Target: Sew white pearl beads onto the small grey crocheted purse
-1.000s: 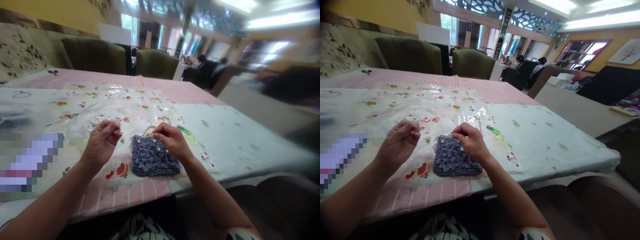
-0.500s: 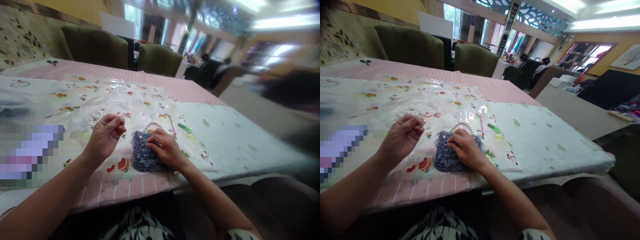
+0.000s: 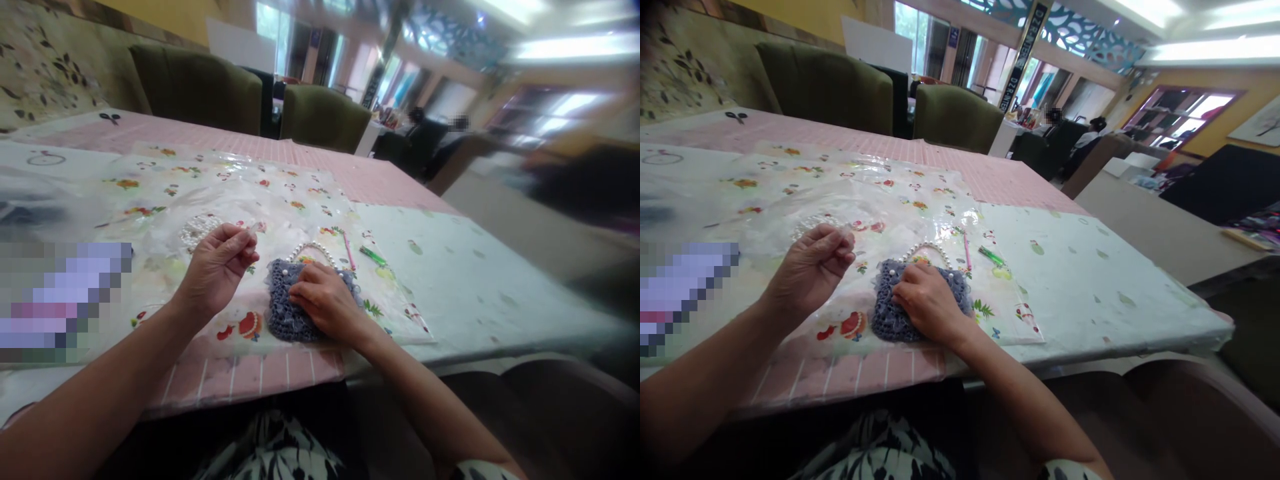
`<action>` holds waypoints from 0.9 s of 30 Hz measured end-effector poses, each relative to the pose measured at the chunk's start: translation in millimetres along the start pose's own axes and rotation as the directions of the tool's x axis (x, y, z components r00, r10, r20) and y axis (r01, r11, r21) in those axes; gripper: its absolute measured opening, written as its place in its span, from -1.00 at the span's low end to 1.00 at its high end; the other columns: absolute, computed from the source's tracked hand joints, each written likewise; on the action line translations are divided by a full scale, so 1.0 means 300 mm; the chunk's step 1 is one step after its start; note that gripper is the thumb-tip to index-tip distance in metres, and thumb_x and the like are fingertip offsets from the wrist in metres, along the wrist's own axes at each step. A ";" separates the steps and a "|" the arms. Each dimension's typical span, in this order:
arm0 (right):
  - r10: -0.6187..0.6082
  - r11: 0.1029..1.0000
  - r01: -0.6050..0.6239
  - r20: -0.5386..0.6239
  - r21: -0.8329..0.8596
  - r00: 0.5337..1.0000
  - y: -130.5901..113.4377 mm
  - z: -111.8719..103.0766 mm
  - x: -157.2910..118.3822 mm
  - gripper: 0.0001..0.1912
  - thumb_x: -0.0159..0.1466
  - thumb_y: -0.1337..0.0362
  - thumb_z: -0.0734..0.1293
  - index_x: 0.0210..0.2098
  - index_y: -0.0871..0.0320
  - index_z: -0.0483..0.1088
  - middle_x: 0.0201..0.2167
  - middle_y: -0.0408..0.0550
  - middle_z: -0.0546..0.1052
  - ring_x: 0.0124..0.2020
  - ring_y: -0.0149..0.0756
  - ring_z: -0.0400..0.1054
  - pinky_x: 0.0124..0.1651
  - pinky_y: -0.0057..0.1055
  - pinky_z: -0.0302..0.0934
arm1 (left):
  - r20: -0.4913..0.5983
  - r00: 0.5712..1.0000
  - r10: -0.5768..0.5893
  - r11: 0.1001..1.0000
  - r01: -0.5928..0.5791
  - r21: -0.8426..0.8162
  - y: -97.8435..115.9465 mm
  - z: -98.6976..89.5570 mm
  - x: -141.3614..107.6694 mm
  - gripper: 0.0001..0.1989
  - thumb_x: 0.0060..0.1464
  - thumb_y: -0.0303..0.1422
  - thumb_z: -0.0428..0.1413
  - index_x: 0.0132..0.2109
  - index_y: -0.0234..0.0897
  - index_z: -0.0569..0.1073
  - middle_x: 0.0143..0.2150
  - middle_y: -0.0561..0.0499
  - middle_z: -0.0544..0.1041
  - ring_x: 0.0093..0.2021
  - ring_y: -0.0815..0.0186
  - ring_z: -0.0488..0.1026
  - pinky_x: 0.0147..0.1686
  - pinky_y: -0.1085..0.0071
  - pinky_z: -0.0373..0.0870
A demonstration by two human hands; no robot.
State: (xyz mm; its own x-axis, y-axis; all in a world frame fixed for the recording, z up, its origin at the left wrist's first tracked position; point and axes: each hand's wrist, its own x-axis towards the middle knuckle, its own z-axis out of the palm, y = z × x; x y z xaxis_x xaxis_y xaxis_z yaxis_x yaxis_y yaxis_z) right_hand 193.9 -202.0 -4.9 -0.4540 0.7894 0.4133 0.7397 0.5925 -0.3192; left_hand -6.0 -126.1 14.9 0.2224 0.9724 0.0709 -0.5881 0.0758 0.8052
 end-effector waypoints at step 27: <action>0.117 0.993 -0.119 -0.239 0.009 0.964 -0.024 -0.076 -0.220 -0.92 0.35 0.36 0.32 -0.28 0.21 0.45 -0.37 -0.02 0.45 -0.29 -0.27 0.32 -0.22 -0.30 0.24 | -0.003 1.000 -0.024 1.000 0.024 0.016 -0.019 0.001 -0.002 -0.80 -0.21 -0.45 0.40 -0.45 -0.31 0.51 -0.46 0.08 0.50 -0.50 0.52 0.37 -0.45 0.63 0.48</action>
State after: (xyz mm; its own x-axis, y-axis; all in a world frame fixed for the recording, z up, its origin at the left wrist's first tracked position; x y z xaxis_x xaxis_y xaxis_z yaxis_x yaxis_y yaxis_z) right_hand 229.8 -262.1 -10.5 -0.2317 0.7918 0.5651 0.7836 0.4961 -0.3739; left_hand -2.6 -127.3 10.5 0.2343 0.9709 0.0494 -0.5699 0.0960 0.8161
